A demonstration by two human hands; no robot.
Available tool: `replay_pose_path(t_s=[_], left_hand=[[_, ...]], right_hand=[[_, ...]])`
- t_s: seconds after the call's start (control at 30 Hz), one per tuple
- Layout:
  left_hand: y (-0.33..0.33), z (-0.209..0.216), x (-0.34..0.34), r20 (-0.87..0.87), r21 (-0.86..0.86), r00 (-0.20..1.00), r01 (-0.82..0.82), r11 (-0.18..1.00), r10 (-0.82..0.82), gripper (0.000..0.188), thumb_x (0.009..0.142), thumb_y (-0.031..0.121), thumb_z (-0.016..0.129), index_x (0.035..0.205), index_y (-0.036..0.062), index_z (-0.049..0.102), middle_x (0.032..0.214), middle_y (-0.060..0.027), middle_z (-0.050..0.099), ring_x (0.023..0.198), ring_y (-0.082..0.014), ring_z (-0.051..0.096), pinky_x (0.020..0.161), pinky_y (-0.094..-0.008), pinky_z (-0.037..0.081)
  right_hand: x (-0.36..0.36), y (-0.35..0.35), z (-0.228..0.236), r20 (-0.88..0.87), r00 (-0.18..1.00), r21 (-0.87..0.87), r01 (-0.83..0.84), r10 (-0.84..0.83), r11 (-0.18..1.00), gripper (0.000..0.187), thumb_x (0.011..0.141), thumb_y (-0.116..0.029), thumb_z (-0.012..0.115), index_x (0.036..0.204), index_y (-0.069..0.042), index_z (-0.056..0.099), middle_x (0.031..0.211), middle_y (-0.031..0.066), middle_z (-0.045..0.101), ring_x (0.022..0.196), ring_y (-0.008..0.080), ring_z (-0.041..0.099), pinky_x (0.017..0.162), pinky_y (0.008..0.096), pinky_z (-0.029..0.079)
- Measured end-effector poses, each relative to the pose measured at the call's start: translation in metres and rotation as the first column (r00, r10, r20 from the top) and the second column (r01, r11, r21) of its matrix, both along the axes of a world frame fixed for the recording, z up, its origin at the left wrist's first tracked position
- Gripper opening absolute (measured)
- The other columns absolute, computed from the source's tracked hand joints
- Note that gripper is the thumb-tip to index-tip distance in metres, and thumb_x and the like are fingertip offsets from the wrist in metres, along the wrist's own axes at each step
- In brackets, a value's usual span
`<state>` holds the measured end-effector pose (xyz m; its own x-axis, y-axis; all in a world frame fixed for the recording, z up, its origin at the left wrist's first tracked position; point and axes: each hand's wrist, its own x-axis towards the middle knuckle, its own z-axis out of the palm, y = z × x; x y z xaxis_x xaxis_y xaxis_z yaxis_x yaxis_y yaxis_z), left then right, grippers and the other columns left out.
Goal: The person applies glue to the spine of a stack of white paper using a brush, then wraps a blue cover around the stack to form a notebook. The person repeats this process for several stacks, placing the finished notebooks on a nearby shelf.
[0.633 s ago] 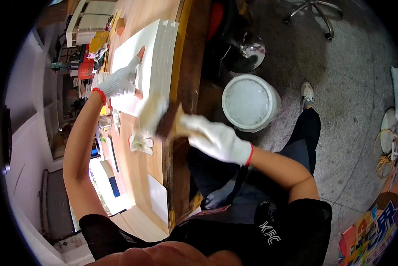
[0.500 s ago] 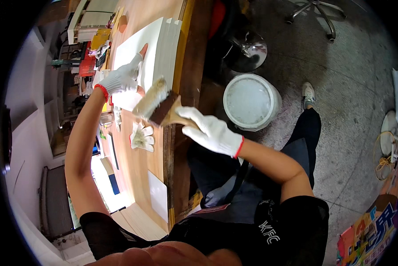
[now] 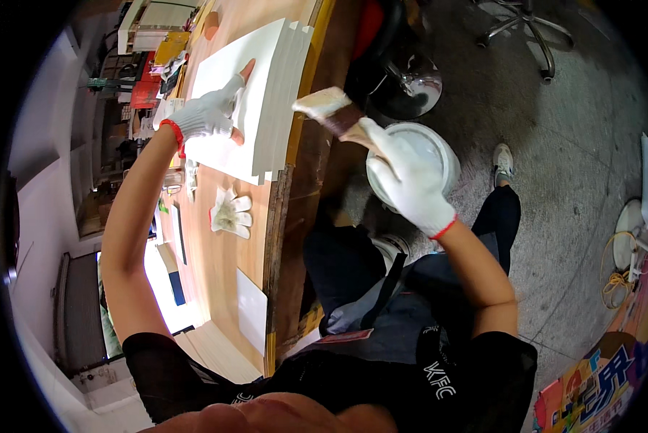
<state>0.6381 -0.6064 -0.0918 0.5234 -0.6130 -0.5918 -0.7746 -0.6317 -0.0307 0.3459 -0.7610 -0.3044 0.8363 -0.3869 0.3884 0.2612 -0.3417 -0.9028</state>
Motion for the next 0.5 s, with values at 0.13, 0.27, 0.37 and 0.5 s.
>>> replay_pose_path(t_s=[0.13,0.27,0.37,0.5], left_hand=[[0.003,-0.002,0.003,-0.019,-0.021,1.000,-0.001,1.000,0.000,0.138,0.054,0.025,0.092,0.158,0.0303,0.002,0.124,-0.0268,0.061,0.114,-0.0450,0.057,0.098,-0.0431,0.043],[-0.001,-0.001,0.000,0.017,0.048,1.000,-0.026,0.998,0.025,0.140,0.054,0.024,0.093,0.158,0.0317,0.001,0.130,-0.0285,0.058,0.118,-0.0456,0.056,0.099,-0.0434,0.043],[0.006,-0.006,0.005,0.038,0.020,0.999,0.010,1.000,-0.011,0.139,0.055,0.024,0.093,0.158,0.0316,0.000,0.127,-0.0282,0.059,0.115,-0.0445,0.057,0.098,-0.0438,0.043],[-0.005,0.001,-0.007,0.021,0.035,0.999,-0.038,0.999,0.037,0.138,0.055,0.021,0.093,0.158,0.0316,0.001,0.122,-0.0261,0.062,0.113,-0.0434,0.058,0.098,-0.0437,0.043]], right_hand=[[0.020,0.051,0.007,-0.145,0.989,-0.079,0.014,-0.025,0.997,0.054,0.095,-0.019,0.058,0.146,-0.024,0.043,0.091,0.0129,0.056,0.075,0.0313,0.062,0.067,0.0433,0.051],[-0.010,0.074,-0.006,-0.249,0.966,-0.105,-0.098,0.070,0.990,0.053,0.095,-0.019,0.059,0.145,-0.025,0.045,0.088,0.0117,0.055,0.071,0.0314,0.061,0.062,0.0419,0.051],[0.002,0.062,-0.001,-0.023,0.998,0.065,0.058,-0.057,0.996,0.050,0.095,-0.015,0.058,0.144,-0.016,0.048,0.090,0.0136,0.057,0.076,0.0308,0.061,0.068,0.0387,0.050],[0.043,0.062,0.014,-0.059,0.998,0.131,0.002,0.006,0.991,0.053,0.097,-0.017,0.055,0.147,-0.014,0.040,0.095,0.0178,0.059,0.082,0.0350,0.062,0.074,0.0426,0.051]])
